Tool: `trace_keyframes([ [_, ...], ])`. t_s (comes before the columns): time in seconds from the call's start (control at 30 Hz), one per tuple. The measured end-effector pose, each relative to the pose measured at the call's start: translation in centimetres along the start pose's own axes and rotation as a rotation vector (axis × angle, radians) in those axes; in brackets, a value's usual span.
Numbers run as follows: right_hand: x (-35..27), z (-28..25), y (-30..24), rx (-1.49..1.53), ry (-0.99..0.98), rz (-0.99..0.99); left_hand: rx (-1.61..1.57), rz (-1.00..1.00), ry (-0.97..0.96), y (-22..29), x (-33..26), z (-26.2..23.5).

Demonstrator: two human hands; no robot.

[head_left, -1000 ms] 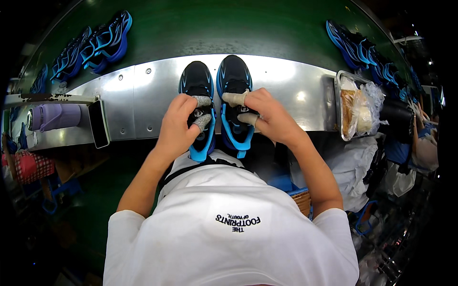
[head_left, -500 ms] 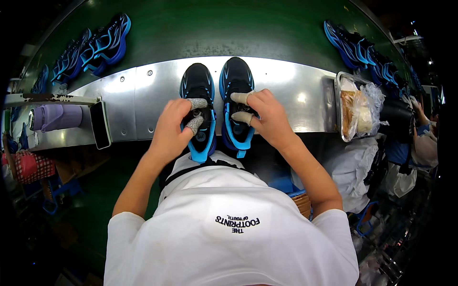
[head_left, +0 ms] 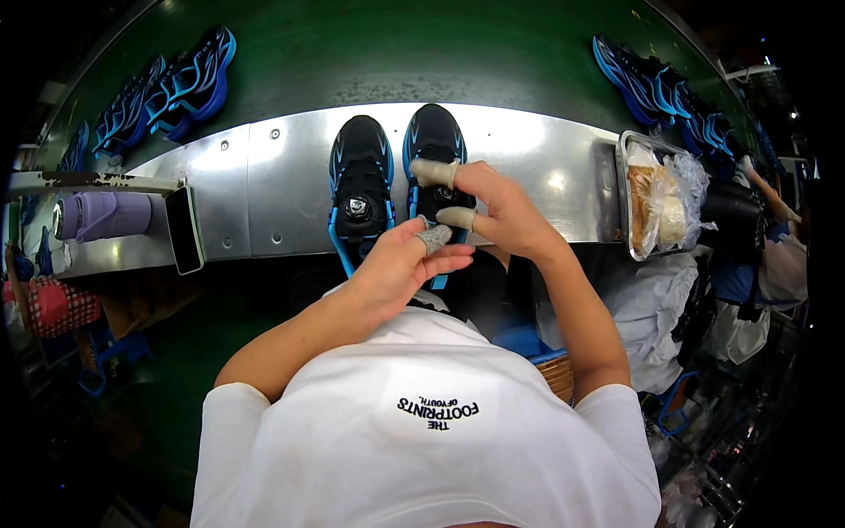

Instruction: The person cleans several pairs of athletic shoes using a cloth, wiping the tongues and inner linings while the shoes are on a conveyor belt.

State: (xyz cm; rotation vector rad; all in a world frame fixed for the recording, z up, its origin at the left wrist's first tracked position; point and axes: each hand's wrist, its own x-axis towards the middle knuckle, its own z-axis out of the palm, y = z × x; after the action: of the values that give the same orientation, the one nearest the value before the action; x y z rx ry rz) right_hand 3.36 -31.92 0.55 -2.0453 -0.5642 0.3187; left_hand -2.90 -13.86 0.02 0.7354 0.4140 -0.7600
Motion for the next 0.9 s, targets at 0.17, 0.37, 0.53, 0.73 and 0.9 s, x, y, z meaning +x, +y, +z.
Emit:
trace_keyframes([
  [0.17,-0.7,1.0,0.4,-0.062,0.079,-0.024,0.007,0.036,0.014,-1.1,0.3,0.2],
  [0.37,0.1,-0.1,-0.3,0.118,0.07,-0.031,0.053,0.001,0.027,-0.9,0.3,0.2],
  [0.53,-0.5,1.2,0.4,-0.175,0.133,-0.035,0.064,0.008,0.039,-1.1,0.5,0.4],
  [0.73,0.2,0.2,0.0,0.097,0.062,-0.117,0.045,0.022,0.012,-1.1,0.6,0.1],
  [0.9,-0.4,1.4,0.6,-0.072,0.087,-0.067,0.047,0.018,0.014,-1.0,0.7,0.2],
])
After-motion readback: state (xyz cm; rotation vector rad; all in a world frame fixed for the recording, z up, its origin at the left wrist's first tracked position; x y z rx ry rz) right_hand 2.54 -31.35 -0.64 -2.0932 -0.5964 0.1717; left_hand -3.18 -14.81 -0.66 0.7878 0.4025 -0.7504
